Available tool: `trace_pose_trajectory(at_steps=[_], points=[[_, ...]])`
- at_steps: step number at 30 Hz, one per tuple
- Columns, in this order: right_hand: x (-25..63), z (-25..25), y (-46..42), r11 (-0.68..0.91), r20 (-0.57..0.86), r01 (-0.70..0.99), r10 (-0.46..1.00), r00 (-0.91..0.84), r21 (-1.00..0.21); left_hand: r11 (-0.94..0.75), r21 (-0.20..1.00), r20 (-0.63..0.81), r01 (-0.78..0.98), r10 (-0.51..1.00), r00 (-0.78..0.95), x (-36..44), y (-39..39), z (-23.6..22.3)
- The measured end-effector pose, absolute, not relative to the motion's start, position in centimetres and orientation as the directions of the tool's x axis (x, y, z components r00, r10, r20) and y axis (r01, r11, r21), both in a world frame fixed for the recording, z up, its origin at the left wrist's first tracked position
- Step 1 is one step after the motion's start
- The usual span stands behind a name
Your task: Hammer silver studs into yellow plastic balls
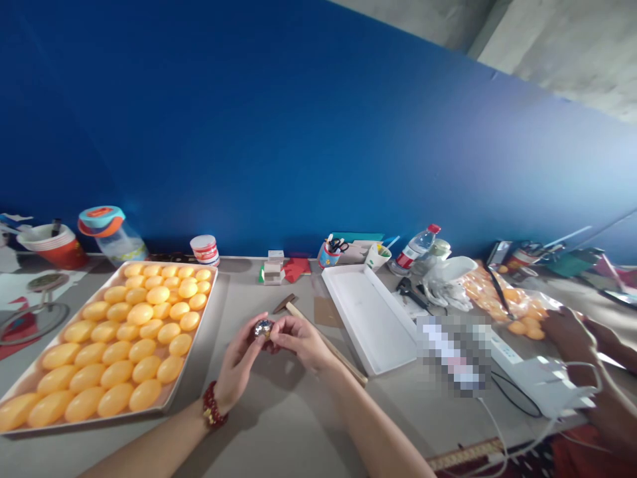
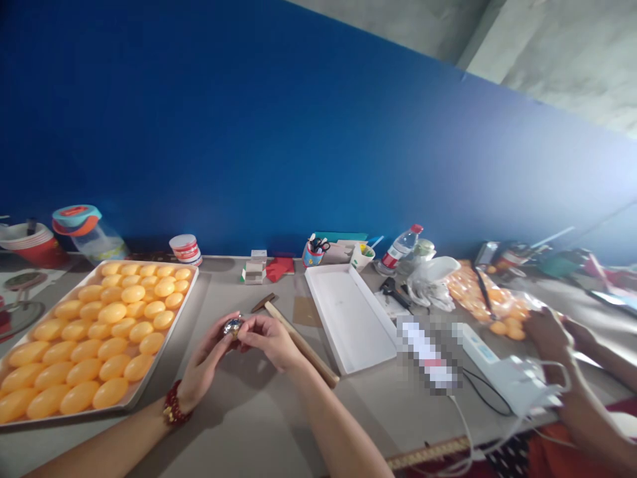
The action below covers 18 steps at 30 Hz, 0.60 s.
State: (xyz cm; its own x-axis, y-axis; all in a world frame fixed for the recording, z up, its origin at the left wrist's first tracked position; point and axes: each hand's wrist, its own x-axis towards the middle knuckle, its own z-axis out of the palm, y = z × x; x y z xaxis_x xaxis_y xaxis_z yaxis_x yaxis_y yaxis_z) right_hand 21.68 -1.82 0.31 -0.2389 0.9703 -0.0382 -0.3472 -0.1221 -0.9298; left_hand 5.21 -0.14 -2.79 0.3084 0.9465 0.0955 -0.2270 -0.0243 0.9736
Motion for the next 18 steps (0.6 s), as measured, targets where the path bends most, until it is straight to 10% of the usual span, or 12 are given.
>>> trace_pose_trajectory(at_steps=[18], points=[[21.65, 0.07, -1.65, -0.172, -0.082, -0.391, 0.968, -0.237, -0.904, -0.046, 0.978, 0.106, -0.205, 0.951, 0.29, 5.23, -0.08, -2.79]])
